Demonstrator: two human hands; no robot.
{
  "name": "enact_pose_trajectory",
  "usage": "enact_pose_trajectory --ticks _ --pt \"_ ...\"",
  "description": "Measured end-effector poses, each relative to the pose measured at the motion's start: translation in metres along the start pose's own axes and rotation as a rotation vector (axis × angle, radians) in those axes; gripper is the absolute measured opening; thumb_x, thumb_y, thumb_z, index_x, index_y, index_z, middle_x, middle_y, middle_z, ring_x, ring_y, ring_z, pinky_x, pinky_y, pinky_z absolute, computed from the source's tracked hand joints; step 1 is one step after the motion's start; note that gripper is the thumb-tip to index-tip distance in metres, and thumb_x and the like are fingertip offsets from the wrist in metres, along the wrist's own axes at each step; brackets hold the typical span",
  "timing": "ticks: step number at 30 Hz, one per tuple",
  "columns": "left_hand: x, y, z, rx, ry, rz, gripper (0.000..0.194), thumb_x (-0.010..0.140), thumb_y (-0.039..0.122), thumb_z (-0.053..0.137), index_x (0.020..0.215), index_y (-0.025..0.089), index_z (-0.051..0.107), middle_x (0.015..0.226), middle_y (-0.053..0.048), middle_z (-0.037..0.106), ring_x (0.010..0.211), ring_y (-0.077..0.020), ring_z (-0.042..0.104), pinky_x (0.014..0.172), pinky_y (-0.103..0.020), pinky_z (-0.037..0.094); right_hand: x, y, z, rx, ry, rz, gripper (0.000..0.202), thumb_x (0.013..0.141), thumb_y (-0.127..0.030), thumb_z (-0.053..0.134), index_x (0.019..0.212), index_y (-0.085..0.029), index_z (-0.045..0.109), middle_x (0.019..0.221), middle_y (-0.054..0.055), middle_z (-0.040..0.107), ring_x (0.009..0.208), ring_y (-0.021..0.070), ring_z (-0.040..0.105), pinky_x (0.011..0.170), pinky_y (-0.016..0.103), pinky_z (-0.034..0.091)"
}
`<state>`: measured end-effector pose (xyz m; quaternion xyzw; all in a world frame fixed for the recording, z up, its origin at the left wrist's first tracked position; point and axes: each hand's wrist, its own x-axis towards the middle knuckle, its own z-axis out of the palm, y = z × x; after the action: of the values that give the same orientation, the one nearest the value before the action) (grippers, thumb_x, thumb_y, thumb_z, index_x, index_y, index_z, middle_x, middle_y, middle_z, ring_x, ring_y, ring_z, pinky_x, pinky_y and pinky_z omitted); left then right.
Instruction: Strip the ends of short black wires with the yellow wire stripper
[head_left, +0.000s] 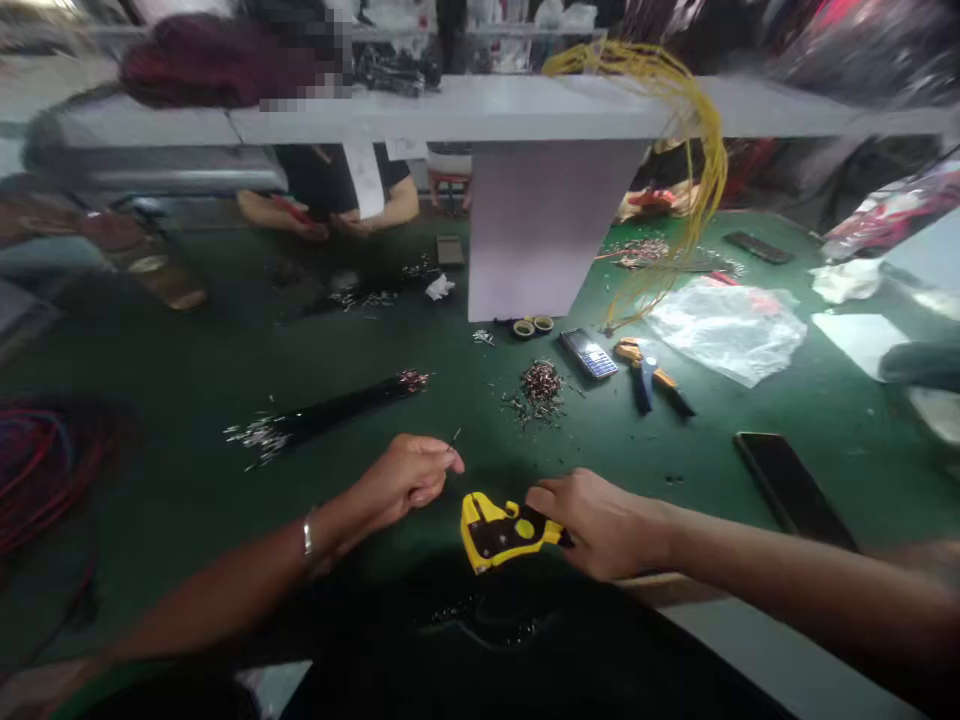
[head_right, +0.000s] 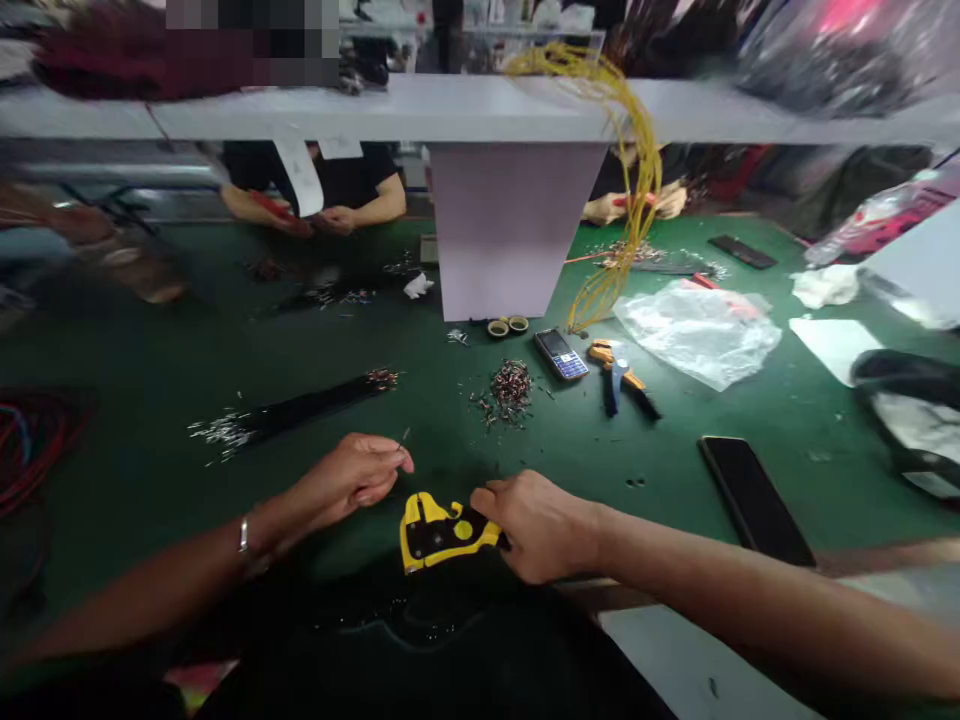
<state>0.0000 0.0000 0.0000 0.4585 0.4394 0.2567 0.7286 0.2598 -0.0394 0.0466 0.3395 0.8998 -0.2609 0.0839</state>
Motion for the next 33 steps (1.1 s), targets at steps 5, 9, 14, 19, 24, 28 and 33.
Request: enact_pose_trajectory --ticks 5,9,14,19,24,28,33 --pt "0.009 0.009 0.001 -0.034 0.016 0.033 0.022 0.082 0.030 0.063 0.072 0.011 0.065 0.036 0.008 0.033 0.033 -0.0034 0.025 0.041 -0.023 0.014 0.002 0.007 0.002 -0.031 0.026 0.024 0.020 0.067 -0.012 0.053 0.087 -0.016 0.050 0.084 0.008 0.061 0.069 0.0196 0.056 0.060 0.029 0.033" --pt "0.015 0.022 0.000 -0.044 0.039 0.096 0.018 0.081 0.027 0.064 0.070 0.013 0.065 0.036 0.007 0.032 0.033 -0.0036 0.024 0.040 -0.024 0.013 0.005 0.012 0.005 -0.063 0.096 0.027 0.021 0.069 -0.012 0.052 0.090 -0.015 0.051 0.087 0.010 0.061 0.072 0.0203 0.055 0.061 0.030 0.033" --pt "0.017 0.030 0.000 -0.058 0.062 0.127 0.018 0.081 0.024 0.063 0.068 0.014 0.066 0.036 0.007 0.030 0.033 -0.0033 0.022 0.040 -0.024 0.012 0.007 0.017 0.012 -0.120 0.160 0.008 0.020 0.071 -0.012 0.049 0.091 -0.015 0.051 0.086 0.010 0.060 0.072 0.0206 0.052 0.064 0.032 0.035" --pt "0.019 0.031 -0.002 -0.068 0.071 0.154 0.018 0.081 0.023 0.063 0.067 0.013 0.066 0.035 0.006 0.030 0.032 -0.0033 0.022 0.039 -0.024 0.012 0.008 0.018 0.015 -0.162 0.204 -0.018 0.022 0.071 -0.012 0.047 0.093 -0.016 0.051 0.087 0.011 0.060 0.074 0.0212 0.049 0.067 0.034 0.036" --pt "0.020 0.036 -0.007 -0.070 0.056 0.153 0.018 0.082 0.024 0.064 0.068 0.013 0.066 0.036 0.007 0.029 0.033 -0.0030 0.021 0.038 -0.022 0.012 0.009 0.014 0.014 -0.198 0.234 -0.032 0.022 0.072 -0.012 0.048 0.094 -0.015 0.052 0.086 0.010 0.059 0.075 0.0208 0.048 0.067 0.033 0.035" --pt "0.020 0.044 -0.007 -0.071 0.073 0.130 0.018 0.082 0.023 0.064 0.067 0.012 0.066 0.036 0.007 0.028 0.032 -0.0024 0.021 0.038 -0.021 0.012 0.008 0.013 0.016 -0.218 0.263 -0.039 0.024 0.073 -0.013 0.050 0.098 -0.014 0.052 0.089 0.011 0.058 0.077 0.0219 0.048 0.069 0.035 0.036" --pt "0.023 0.049 -0.006 -0.098 0.057 0.114 0.018 0.082 0.021 0.063 0.066 0.012 0.065 0.037 0.008 0.026 0.033 -0.0023 0.020 0.037 -0.020 0.011 0.005 0.011 0.018 -0.209 0.309 -0.033 0.026 0.075 -0.015 0.049 0.101 -0.014 0.052 0.091 0.011 0.059 0.077 0.0215 0.049 0.071 0.035 0.037"
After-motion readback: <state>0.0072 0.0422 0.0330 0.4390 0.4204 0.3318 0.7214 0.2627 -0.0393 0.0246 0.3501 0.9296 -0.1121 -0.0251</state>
